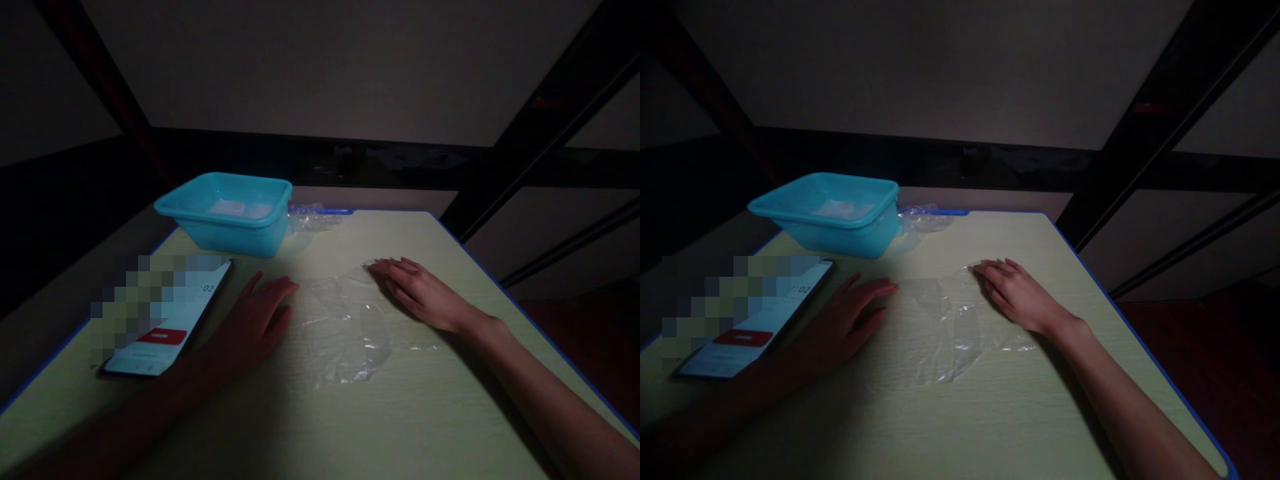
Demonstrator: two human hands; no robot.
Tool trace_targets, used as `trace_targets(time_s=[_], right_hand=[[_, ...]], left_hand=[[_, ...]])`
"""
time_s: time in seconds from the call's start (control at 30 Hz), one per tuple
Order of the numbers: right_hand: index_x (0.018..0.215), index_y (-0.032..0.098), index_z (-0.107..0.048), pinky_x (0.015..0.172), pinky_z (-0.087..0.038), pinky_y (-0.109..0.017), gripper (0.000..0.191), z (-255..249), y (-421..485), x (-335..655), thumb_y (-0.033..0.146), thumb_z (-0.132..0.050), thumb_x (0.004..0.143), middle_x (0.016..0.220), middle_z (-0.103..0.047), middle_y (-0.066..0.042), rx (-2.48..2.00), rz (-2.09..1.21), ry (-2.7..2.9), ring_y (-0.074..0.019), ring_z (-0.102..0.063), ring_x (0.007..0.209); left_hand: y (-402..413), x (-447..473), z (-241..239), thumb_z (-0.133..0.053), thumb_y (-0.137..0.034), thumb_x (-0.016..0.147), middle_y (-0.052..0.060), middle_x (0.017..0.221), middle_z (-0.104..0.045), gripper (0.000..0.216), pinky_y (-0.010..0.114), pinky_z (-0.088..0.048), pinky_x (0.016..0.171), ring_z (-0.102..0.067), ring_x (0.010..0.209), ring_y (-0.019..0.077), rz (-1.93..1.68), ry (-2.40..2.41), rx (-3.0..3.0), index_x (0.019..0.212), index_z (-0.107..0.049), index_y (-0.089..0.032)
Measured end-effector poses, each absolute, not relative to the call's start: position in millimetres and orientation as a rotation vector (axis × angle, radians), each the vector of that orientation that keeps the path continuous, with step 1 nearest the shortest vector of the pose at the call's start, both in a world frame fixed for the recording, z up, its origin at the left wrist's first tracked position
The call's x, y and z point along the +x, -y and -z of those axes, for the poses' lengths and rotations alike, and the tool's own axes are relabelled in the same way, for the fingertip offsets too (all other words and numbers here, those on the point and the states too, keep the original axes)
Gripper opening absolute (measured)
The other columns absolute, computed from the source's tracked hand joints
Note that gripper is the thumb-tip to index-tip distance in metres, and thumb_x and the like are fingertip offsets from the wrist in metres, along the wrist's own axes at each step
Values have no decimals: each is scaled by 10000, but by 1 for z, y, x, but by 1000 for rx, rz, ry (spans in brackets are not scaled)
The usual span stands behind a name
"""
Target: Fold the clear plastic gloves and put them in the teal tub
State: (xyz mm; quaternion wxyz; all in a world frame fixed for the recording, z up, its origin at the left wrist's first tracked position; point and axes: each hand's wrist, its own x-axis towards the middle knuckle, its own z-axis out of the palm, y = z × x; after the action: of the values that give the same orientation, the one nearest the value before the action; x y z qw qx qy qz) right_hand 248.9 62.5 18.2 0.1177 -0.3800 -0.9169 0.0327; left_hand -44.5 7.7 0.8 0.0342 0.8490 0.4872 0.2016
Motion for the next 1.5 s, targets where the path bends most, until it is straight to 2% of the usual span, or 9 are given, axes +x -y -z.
trace_targets(time_s=[0.1,0.27,0.37,0.5,0.77,1.1,1.3,1.37,1.5], right_hand=[[1222,113,-480,985,-364,-487,360,-20,-62,251,201,-330,907,1194,-578,-143,-1097,-67,2678,-243,-526,1110],[1101,99,-563,883,-446,-449,329,-29,-61,252,210,-324,905,1024,-644,-137,-1049,-28,2688,-236,-591,939],[1047,84,-600,830,-470,-431,341,-33,-60,251,217,-317,910,914,-660,-129,-1030,8,2718,-232,-601,849],[1055,77,-605,863,-457,-450,332,-32,-57,251,195,-344,888,931,-670,-135,-1005,98,2721,-240,-611,848],[1097,76,-578,849,-474,-443,347,-24,-57,248,169,-320,884,1025,-667,-153,-1136,158,2679,-237,-627,891],[1188,100,-505,969,-378,-502,350,-20,-57,241,159,-341,884,1145,-617,-146,-1216,39,2652,-244,-584,1025],[1226,139,-469,1021,-307,-514,365,-22,-55,231,143,-366,875,1189,-587,-127,-1171,-101,2643,-226,-513,1134],[1246,131,-451,1032,-282,-530,380,-22,-53,226,143,-356,878,1217,-568,-135,-1149,-158,2663,-231,-479,1175],[1300,156,-400,1059,-217,-549,402,-21,-49,216,166,-338,903,1260,-546,-115,-1051,-259,2716,-226,-407,1246]], left_hand=[[-7,-45,-1,-340,-236,860,106,1159,-602,327,498,-276,1050,-538,1096,229,-657,-1544,2563,1137,-487,-142],[-11,-48,-2,-383,-275,827,107,1063,-613,309,435,-450,888,-567,999,246,-717,-1700,2386,1069,-527,-148],[-13,-49,-2,-392,-260,813,120,1041,-619,304,441,-470,844,-580,967,257,-705,-1731,2346,1048,-540,-136],[-11,-49,-2,-394,-250,820,126,1051,-624,311,437,-476,845,-580,983,256,-716,-1715,2373,1063,-544,-126],[-2,-47,-5,-393,-123,864,51,1057,-671,244,410,-359,1028,-590,1030,166,-784,-1082,2797,1041,-553,-174],[21,-31,-24,-402,-68,798,42,982,-701,332,385,-352,1046,-608,1011,163,-557,-769,2870,1056,-561,-203],[35,-13,-25,-443,-166,847,22,992,-698,285,370,-308,1072,-595,1014,169,-312,-643,2753,1101,-556,-230],[41,-8,-12,-377,-211,898,2,959,-711,264,391,-297,1072,-626,927,153,-464,-528,2734,1091,-553,-252],[55,0,11,-368,-263,939,-47,1055,-687,258,346,-223,1112,-602,1006,110,-457,-632,2673,1145,-521,-292]])
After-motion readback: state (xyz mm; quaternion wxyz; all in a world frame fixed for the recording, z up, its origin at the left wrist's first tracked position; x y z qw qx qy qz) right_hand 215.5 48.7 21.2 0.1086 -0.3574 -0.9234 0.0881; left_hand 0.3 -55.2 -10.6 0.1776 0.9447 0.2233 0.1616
